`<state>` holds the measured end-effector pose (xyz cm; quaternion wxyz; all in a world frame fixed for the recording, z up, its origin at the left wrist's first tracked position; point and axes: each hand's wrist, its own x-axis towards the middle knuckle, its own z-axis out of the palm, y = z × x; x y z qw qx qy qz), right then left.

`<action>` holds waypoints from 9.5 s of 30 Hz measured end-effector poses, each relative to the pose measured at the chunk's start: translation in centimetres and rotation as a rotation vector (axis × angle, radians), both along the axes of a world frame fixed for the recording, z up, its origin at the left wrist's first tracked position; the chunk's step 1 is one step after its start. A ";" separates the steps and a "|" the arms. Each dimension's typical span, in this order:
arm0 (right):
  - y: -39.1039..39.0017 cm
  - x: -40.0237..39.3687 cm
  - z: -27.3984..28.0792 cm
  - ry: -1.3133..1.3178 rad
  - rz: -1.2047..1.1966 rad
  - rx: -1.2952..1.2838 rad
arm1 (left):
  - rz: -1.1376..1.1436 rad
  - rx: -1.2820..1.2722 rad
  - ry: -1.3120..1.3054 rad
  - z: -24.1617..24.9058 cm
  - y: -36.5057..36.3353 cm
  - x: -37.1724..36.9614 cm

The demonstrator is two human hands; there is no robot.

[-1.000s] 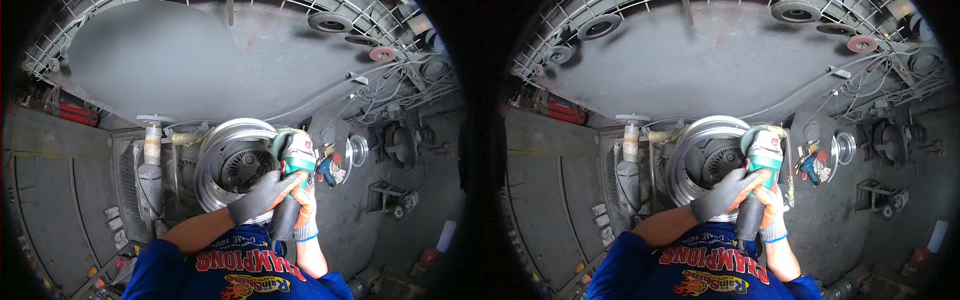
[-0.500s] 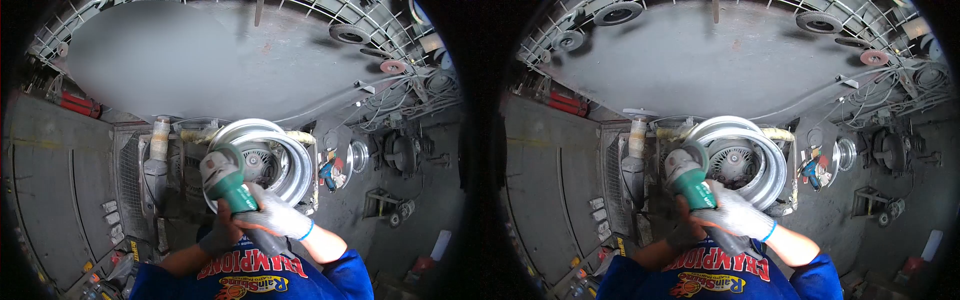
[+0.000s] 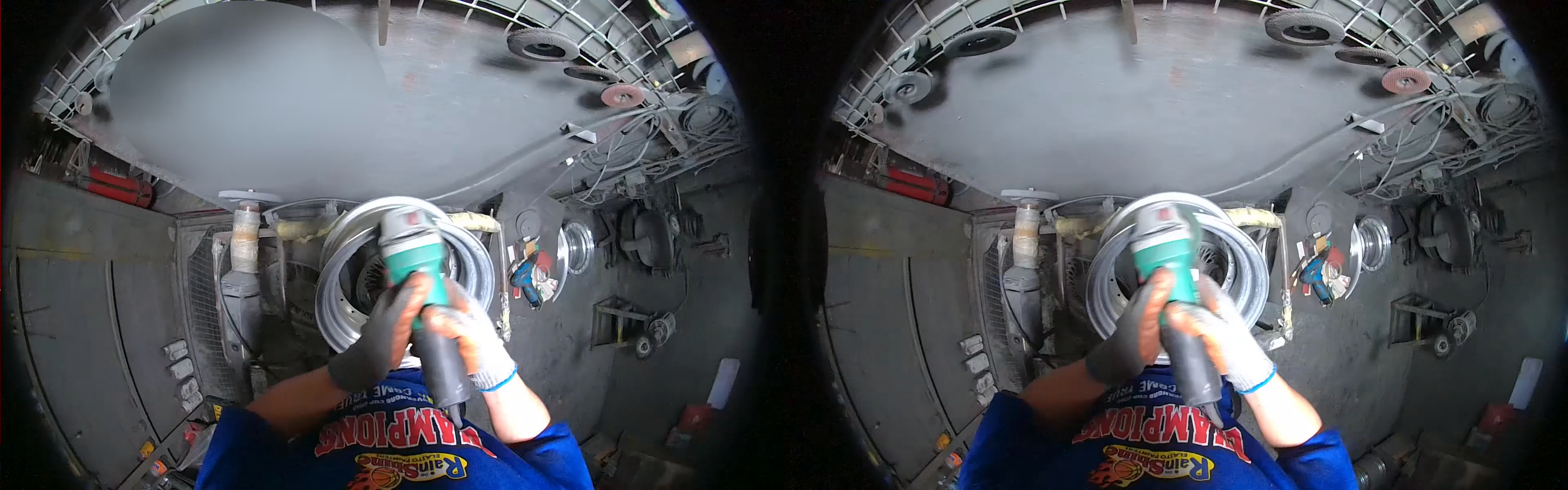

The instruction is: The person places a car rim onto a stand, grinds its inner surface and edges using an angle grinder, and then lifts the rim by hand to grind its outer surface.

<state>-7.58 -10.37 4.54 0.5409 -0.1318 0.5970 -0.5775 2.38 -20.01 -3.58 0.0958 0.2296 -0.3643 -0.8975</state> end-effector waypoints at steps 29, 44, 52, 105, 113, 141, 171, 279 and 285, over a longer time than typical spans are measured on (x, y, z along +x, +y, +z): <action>-6.1 1.8 2.9 0.053 0.330 0.285 | 0.256 0.664 0.260 2.9 -0.6 5.4; 1.2 -1.7 3.0 -0.420 -0.703 -0.150 | -0.450 0.330 0.026 5.1 -0.7 -6.4; -2.5 -1.3 4.7 0.018 0.067 0.056 | -0.100 0.514 0.287 4.1 -1.2 0.8; 0.4 -3.4 -4.3 0.373 0.483 0.015 | -0.185 -0.781 0.008 -14.5 1.4 6.3; 8.2 0.3 -8.9 -0.107 -0.421 -0.153 | -0.564 -0.165 -0.022 -4.2 2.4 -5.1; 2.2 -1.8 -9.3 0.369 0.179 -0.195 | -0.088 -0.030 -0.257 -12.2 1.5 5.5; 13.2 -3.9 -20.9 0.507 -0.427 0.228 | -0.016 0.137 0.138 -0.7 0.3 4.7; 3.7 0.1 -4.9 -0.163 0.190 -0.170 | 0.158 0.248 -0.069 1.6 2.2 0.1; 10.7 2.0 -9.2 -0.446 -0.315 -0.236 | -0.290 0.072 -0.220 1.7 4.8 -6.9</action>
